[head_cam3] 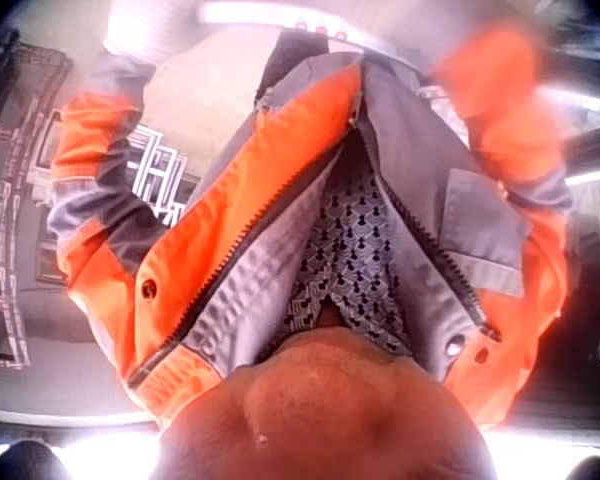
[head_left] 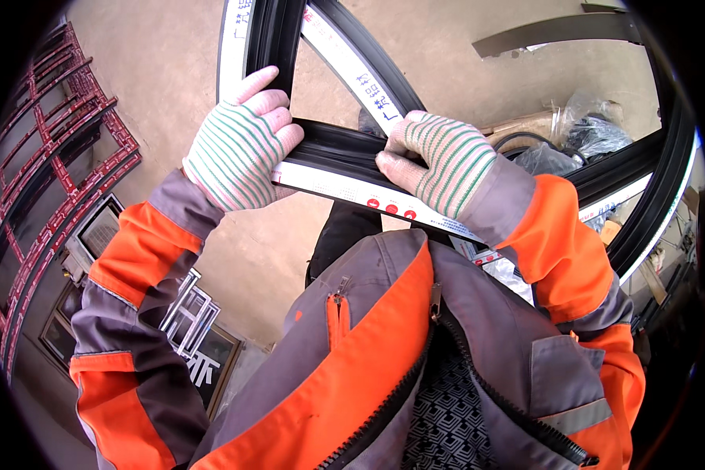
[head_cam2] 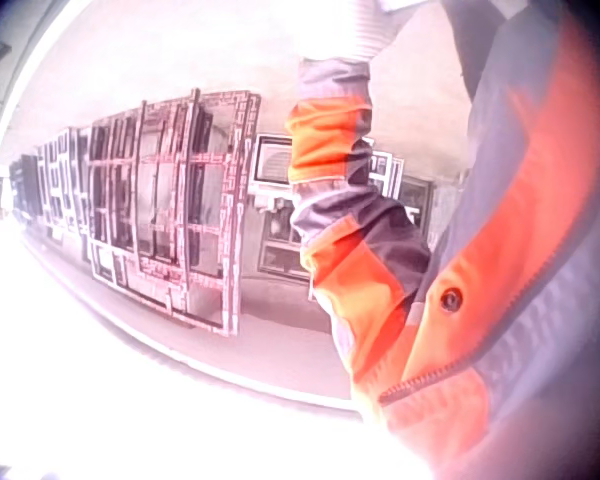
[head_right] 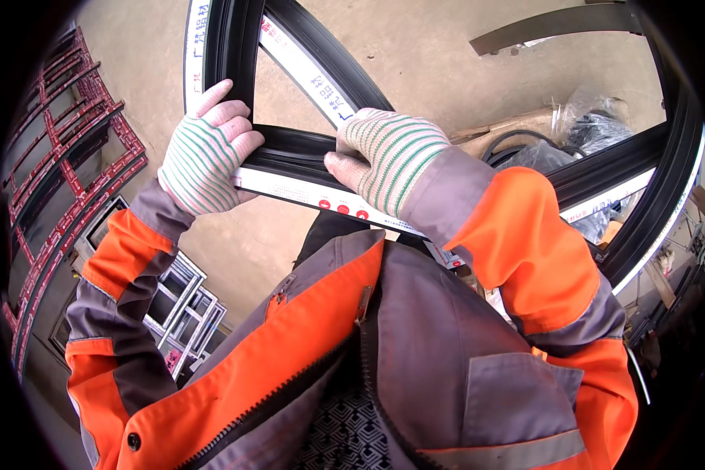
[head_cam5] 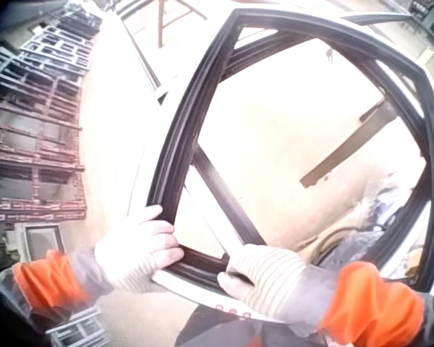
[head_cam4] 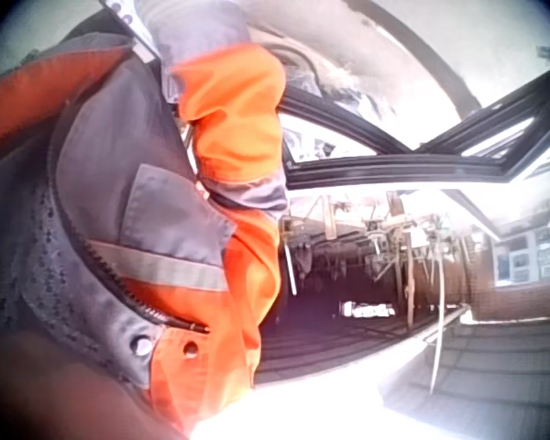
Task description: The person presses a black rubber seal into the groove of a white window frame. They work along the edges and corners of the frame, ensuring the seal is seated properly. The person handles the frame and the seal by hand, occasionally adjusting their grip to apply pressure.
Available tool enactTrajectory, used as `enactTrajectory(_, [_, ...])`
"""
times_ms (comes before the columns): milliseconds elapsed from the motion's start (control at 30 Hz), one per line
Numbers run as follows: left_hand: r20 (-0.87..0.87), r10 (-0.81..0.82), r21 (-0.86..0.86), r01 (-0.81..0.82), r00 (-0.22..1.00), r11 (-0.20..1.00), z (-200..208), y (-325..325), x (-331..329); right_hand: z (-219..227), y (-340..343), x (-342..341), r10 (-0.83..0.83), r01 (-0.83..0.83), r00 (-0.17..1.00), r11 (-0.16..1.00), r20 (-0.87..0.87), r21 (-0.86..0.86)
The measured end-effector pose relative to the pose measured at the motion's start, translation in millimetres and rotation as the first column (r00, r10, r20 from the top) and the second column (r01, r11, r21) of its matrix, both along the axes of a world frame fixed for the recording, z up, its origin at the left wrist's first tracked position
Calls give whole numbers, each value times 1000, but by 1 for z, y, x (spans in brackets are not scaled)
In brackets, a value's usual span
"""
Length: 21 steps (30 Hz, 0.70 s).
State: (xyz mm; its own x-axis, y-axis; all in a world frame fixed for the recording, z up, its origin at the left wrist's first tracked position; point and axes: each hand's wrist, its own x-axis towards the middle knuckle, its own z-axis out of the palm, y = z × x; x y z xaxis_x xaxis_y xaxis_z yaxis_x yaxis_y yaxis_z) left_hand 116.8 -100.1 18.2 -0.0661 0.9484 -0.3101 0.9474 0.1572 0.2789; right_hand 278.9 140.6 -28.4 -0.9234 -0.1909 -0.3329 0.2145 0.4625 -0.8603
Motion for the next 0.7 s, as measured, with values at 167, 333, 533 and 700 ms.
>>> enactTrajectory(167, [125,198,365,-231,972,902,7,-23,-12,17,-9,-22,121,-126,988,991,98,50])
enactTrajectory(333, [730,623,84,-941,282,329,-32,-49,-14,21,-38,-43,235,-244,969,959,78,144])
enactTrajectory(533, [788,426,-558,-809,-444,188,-59,-37,-18,37,-77,-90,432,-471,876,862,213,188])
enactTrajectory(700, [705,480,-654,-741,-523,154,-52,-23,-18,48,-90,-113,490,-566,815,785,309,250])
